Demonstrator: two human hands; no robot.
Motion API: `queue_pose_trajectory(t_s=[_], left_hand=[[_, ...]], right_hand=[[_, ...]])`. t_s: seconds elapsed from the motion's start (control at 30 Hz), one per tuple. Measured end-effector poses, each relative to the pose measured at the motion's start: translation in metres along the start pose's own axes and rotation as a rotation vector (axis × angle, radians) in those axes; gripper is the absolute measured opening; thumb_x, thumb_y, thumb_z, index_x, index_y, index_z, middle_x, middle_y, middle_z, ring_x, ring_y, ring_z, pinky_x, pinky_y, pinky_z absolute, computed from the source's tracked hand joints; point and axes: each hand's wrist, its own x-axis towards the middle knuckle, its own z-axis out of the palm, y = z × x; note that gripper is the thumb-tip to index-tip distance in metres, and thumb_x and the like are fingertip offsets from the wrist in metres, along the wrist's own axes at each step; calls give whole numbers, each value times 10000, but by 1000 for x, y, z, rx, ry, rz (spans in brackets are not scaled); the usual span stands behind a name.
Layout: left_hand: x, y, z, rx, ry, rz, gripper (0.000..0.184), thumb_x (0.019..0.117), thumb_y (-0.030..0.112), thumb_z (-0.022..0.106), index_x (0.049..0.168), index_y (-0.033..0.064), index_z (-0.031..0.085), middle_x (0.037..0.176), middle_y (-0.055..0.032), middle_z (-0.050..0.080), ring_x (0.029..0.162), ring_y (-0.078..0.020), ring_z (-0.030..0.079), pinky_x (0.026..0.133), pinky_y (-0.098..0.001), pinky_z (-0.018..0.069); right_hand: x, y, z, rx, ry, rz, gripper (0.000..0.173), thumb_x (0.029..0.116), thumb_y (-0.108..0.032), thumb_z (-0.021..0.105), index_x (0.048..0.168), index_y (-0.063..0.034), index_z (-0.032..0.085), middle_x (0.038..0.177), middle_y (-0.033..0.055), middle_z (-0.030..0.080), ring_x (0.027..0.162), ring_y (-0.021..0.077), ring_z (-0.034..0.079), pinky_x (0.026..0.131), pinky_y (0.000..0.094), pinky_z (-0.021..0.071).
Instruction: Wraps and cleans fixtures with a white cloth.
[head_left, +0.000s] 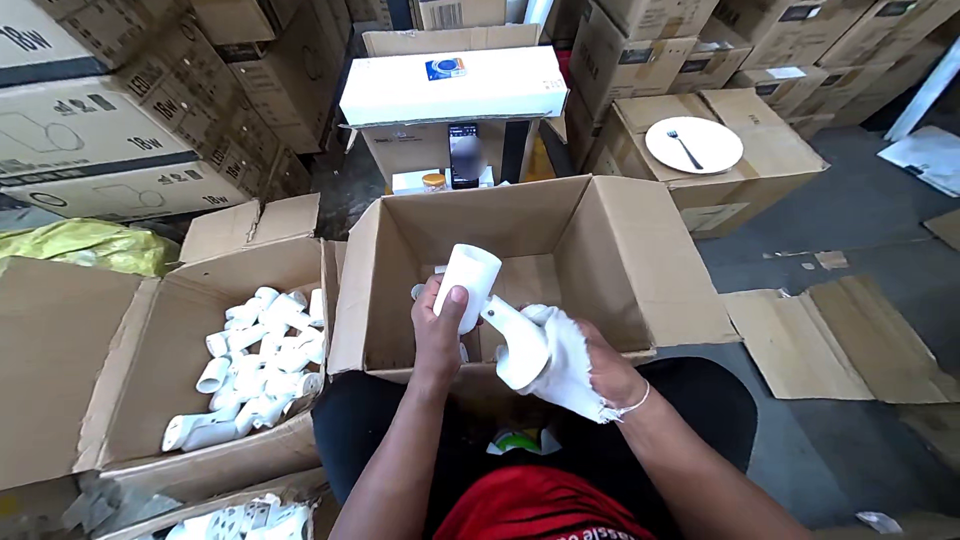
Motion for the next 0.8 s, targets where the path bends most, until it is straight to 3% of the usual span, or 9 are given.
queue_pose_trajectory(t_s=[0.07,0.2,0.23,0.3,0.37,0.5,0.63,0.67,0.8], left_hand=[[-3,-4,2,-19,-52,51,695,772,694,765,1089,81,681,873,-29,724,749,-114,703,658,-284,609],[-16,-12,14,56,-82,172,671,840,674,713,1033,31,681,850,-10,725,723,-91,694,620,-275,601],[-16,-12,15,34,-89,161,667,845,670,709,1036,31,684,853,-12,726,723,-91,695,618,-269,598],[-13,-15,11,-78,-119,103,613,866,639,708,1036,51,696,868,-17,729,753,-94,700,672,-279,608],[-13,-22,7,-146,-127,70,566,892,616,688,1022,67,718,866,-22,733,761,-97,703,690,-285,607],[-23,-25,12,41,-115,142,622,880,649,683,1009,41,698,848,5,725,752,-74,697,694,-274,613],[-15,-29,2,-154,-116,17,544,884,595,711,1010,65,715,868,-23,732,777,-89,704,714,-280,607],[-14,-29,1,-174,-108,7,525,891,582,706,1005,70,715,875,-24,731,792,-91,704,731,-285,606],[-17,-26,8,90,-93,148,643,865,673,682,983,41,680,819,10,707,730,-67,684,672,-265,603]], right_hand=[[-1,-5,4,-92,-65,50,242,1007,-150,525,1177,-69,677,1021,25,740,906,94,703,813,304,608],[-2,-3,24,-134,193,37,296,1031,-79,409,902,-94,675,784,-1,717,728,68,693,694,268,608],[-3,-2,21,-74,171,71,285,1030,-129,428,911,-97,685,811,16,729,751,84,703,705,276,610],[-11,3,8,67,-42,160,298,995,-350,618,1101,-88,711,1027,77,754,922,147,726,813,325,615],[-18,8,4,86,-174,183,350,982,-349,648,1211,-85,673,1120,79,724,979,151,699,856,347,598],[-19,10,22,-53,94,115,201,1004,-179,542,1022,-61,704,900,51,744,813,112,715,750,299,616],[-22,12,14,-43,-135,132,266,994,-238,620,1203,-79,661,1083,35,730,944,106,697,833,305,597],[-22,12,17,-48,-119,112,244,1002,-212,600,1200,-80,654,1062,30,730,934,103,698,833,308,601],[-13,17,23,-93,180,94,302,1041,-229,441,1005,-70,694,862,44,732,794,122,709,739,314,615]])
